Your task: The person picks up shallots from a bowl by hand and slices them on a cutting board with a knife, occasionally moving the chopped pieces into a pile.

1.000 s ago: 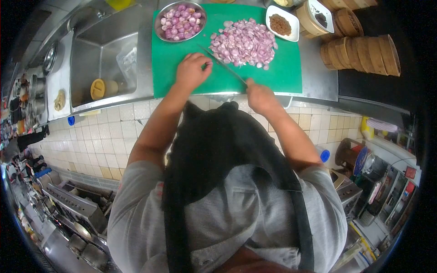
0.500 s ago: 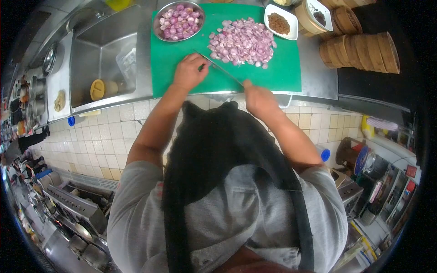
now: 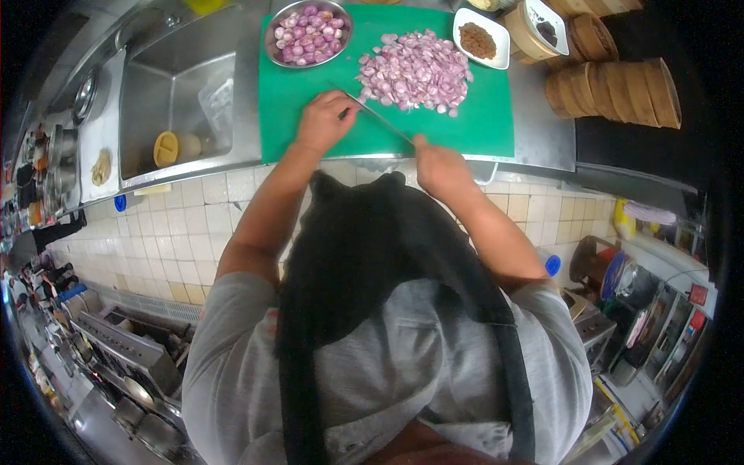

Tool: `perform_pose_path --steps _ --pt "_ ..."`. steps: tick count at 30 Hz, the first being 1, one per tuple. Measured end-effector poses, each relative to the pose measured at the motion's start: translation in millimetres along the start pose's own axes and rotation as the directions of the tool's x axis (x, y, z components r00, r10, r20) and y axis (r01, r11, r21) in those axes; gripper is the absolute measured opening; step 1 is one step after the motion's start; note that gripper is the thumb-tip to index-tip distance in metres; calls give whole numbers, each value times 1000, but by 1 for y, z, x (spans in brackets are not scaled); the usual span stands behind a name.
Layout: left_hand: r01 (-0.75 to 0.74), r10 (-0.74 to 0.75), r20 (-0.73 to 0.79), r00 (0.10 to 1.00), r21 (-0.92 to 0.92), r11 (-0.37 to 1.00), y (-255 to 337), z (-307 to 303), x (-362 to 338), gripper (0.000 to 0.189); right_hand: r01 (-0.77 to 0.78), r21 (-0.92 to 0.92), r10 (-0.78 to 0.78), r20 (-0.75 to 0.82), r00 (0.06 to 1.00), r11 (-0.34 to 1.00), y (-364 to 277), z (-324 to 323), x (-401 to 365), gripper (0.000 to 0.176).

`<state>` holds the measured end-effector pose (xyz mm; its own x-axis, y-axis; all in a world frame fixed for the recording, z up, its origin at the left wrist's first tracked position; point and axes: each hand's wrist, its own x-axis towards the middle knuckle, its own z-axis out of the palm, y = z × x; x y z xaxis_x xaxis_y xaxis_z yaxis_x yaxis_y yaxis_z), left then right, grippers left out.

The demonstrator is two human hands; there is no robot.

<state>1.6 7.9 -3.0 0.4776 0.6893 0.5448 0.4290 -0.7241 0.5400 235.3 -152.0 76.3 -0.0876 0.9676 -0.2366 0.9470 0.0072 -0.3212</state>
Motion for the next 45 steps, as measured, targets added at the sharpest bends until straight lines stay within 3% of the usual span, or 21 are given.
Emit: perform_pose_path --steps 3,6,34,36,45 --pt "11 -11 -10 1000 -10 1000 -1 3 -1 8 -38 -8 38 70 997 999 5 10 2 22" --pt "11 -11 -24 1000 -31 999 0 1 -1 8 17 -26 -17 5 1000 1000 5 9 4 21" --pt "-13 12 -47 999 -24 1000 -1 4 -3 9 -118 34 111 162 981 992 -6 4 7 23" --pt "-12 12 -39 999 -6 1000 -2 2 -3 9 -156 18 147 252 956 988 -6 -2 13 24" --pt "34 -38 57 998 66 997 8 -1 3 9 -229 49 214 207 955 972 3 0 15 25"
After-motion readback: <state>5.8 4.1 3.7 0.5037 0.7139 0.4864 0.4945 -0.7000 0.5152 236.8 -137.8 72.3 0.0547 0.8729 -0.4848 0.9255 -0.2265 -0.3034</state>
